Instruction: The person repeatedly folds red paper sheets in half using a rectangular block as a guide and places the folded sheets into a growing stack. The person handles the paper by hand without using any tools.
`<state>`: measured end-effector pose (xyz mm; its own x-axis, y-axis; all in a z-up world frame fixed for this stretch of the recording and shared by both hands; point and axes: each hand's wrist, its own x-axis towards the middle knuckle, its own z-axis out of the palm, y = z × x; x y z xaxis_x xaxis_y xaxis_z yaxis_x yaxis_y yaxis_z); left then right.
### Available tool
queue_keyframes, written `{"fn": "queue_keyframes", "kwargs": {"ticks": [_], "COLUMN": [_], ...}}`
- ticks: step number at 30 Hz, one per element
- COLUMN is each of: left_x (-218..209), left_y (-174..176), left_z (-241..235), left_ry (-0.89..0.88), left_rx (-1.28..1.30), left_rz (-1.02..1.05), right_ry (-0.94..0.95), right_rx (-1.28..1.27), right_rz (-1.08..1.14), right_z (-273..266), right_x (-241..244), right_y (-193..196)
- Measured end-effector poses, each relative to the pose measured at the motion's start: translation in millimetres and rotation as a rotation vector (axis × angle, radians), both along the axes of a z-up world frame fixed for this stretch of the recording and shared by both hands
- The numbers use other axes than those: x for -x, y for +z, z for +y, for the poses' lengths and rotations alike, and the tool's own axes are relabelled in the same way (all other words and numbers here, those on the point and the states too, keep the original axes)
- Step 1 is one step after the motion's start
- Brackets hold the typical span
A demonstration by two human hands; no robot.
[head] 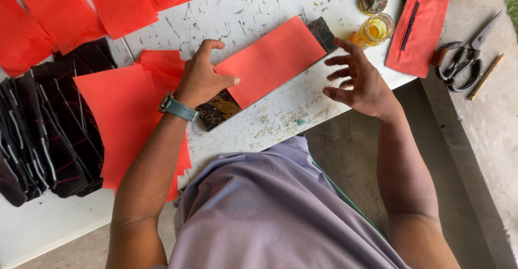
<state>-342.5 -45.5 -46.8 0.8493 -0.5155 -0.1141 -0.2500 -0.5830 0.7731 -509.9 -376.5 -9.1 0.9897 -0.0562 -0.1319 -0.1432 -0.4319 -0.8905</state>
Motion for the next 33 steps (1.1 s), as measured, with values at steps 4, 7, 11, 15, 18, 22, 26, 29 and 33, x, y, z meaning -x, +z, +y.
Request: {"fn": "queue_keyframes", "kwargs": {"ticks": [4,7,11,15,18,22,26,29,33], "left_x": [1,1,-3,-4,-7,-10,-10,-9,-2], "left_y": [-1,-1,-2,-9,-15,-26,-33,-32,-27], "left_z": [3,7,6,9,11,14,15,16,17], "left_ry": [0.027,0.034,0.001,0.034,0.012,-0.002,-0.025,-0.026,-0.005], "left_rx": [0.056,0.004,0.067,0.088,0.071,0.055,0.105,0.122,0.106], "left_rz": [0.07,0.15,0.073,0.143,0.103,0.075,0.042,0.032,0.009], "right_ry": [-0.026,0.019,0.013,0.07,0.188,0.316,0.501,0.522,0.413], "right_rx": [-0.267,-0.445,-0.399,-0.027,0.232,0.399,0.73,0.72,0.609], "right_rz": [0.086,0.253,0.324,0.45,0.376,0.297,0.442,0.3,0.322], "right_z": [-12,0,10,31,62,110,160,171,127], "right_x": [13,10,-4,-7,-5,-4,-3,2,-1], "right_y": [-1,-5,2,12,18,27,29,26,17]}}
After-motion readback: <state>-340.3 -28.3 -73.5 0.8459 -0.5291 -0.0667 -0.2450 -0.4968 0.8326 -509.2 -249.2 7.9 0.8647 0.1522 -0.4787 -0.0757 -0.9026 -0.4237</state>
